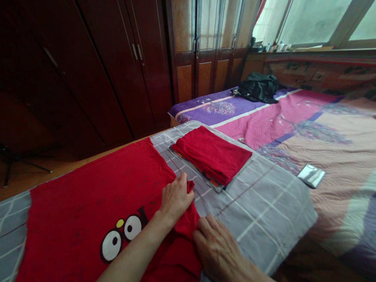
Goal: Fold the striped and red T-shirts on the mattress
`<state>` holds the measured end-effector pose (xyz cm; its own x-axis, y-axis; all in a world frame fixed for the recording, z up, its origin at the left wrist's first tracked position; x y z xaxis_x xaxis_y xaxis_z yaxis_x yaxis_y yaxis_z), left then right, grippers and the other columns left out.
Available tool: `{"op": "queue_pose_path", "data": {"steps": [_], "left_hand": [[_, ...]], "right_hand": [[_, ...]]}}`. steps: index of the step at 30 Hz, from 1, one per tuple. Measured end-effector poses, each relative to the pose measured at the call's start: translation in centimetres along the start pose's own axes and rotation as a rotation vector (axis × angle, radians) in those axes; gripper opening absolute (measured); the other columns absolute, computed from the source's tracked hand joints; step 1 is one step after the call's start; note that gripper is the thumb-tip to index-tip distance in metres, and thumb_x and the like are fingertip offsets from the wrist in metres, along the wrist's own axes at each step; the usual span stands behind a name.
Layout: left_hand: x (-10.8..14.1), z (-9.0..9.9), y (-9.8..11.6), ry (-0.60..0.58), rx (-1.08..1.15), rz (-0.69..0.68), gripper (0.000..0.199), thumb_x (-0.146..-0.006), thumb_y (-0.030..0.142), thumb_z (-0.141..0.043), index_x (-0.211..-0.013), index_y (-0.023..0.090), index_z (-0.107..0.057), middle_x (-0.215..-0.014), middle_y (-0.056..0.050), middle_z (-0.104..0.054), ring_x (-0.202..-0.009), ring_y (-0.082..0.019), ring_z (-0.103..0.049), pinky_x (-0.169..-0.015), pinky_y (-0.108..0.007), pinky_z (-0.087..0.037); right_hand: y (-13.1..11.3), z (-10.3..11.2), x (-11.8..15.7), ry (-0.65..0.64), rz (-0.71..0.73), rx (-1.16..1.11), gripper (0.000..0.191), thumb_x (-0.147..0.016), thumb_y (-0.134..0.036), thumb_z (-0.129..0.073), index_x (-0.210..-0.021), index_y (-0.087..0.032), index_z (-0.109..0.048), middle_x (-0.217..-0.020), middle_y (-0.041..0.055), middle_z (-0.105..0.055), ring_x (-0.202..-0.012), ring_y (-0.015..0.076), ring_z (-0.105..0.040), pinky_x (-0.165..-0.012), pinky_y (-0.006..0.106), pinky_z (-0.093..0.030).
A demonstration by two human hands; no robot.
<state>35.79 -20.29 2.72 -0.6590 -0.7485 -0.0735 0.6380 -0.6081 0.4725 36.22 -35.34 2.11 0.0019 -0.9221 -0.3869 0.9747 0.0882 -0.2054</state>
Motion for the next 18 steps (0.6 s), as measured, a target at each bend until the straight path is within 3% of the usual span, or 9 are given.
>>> {"op": "queue_pose_path", "data": {"steps": [4,9,11,14,18], "left_hand": [[-1.2,-0.4,-3.1,0.045,0.347,0.110,0.025,-0.077,0.012,-0.047,-0.100,0.018,-0.055,-0.081,-0.005,-0.066,-0.077,-0.020,-0.063,-0.070,-0.028,-0.045],[-2.0,-0.7,-4.8,-0.011,0.477,0.124,0.026,-0.078,0.008,-0.040,-0.097,0.016,-0.056,-0.060,0.004,-0.057,-0.056,-0.012,-0.056,-0.056,-0.020,-0.041],[-1.8,-0.7,-4.4,-0.016,0.498,0.112,0.022,-0.080,0.016,-0.047,-0.100,0.016,-0.056,-0.065,0.003,-0.060,-0.060,-0.012,-0.058,-0.058,-0.020,-0.042],[-1.4,-0.5,-3.5,0.012,0.426,0.064,0.033,-0.075,0.026,-0.061,-0.107,0.018,-0.056,-0.082,-0.003,-0.066,-0.076,-0.017,-0.062,-0.067,-0.024,-0.044],[-1.6,-0.2,-3.9,0.049,0.349,0.077,0.029,-0.076,0.012,-0.053,-0.103,0.019,-0.059,-0.096,-0.006,-0.068,-0.090,-0.019,-0.063,-0.078,-0.027,-0.044]], "right_hand": [[0.9,0.3,0.4,0.015,-0.072,-0.002,0.027,-0.083,-0.003,-0.038,-0.093,-0.020,-0.055,-0.088,0.0062,-0.056,-0.076,0.0183,-0.051,-0.065,0.029,-0.041],[1.7,0.4,0.6,0.043,-0.096,0.036,0.026,-0.085,-0.006,-0.037,-0.093,-0.019,-0.058,-0.083,0.0056,-0.055,-0.070,0.0172,-0.051,-0.061,0.028,-0.039],[1.6,0.2,0.7,0.044,-0.075,0.030,0.025,-0.087,-0.007,-0.038,-0.088,-0.019,-0.060,-0.079,0.0047,-0.054,-0.067,0.0168,-0.050,-0.059,0.028,-0.037],[1.2,0.3,0.7,0.053,-0.034,0.008,0.025,-0.088,-0.007,-0.040,-0.083,-0.019,-0.060,-0.074,0.0037,-0.052,-0.065,0.0162,-0.047,-0.058,0.027,-0.034],[0.1,0.5,0.5,0.026,0.032,-0.040,0.023,-0.088,-0.006,-0.041,-0.085,-0.019,-0.059,-0.076,0.0037,-0.052,-0.068,0.0167,-0.044,-0.059,0.029,-0.031]]}}
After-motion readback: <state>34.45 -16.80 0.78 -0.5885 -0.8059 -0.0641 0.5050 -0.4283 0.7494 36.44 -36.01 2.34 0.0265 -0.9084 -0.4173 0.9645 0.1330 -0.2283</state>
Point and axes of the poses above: each hand's wrist, its own x-axis away from the middle knuckle, its own z-axis out of the back of the hand, y = z × x, the point moved 7 cm from there along -x, towards the middle knuckle
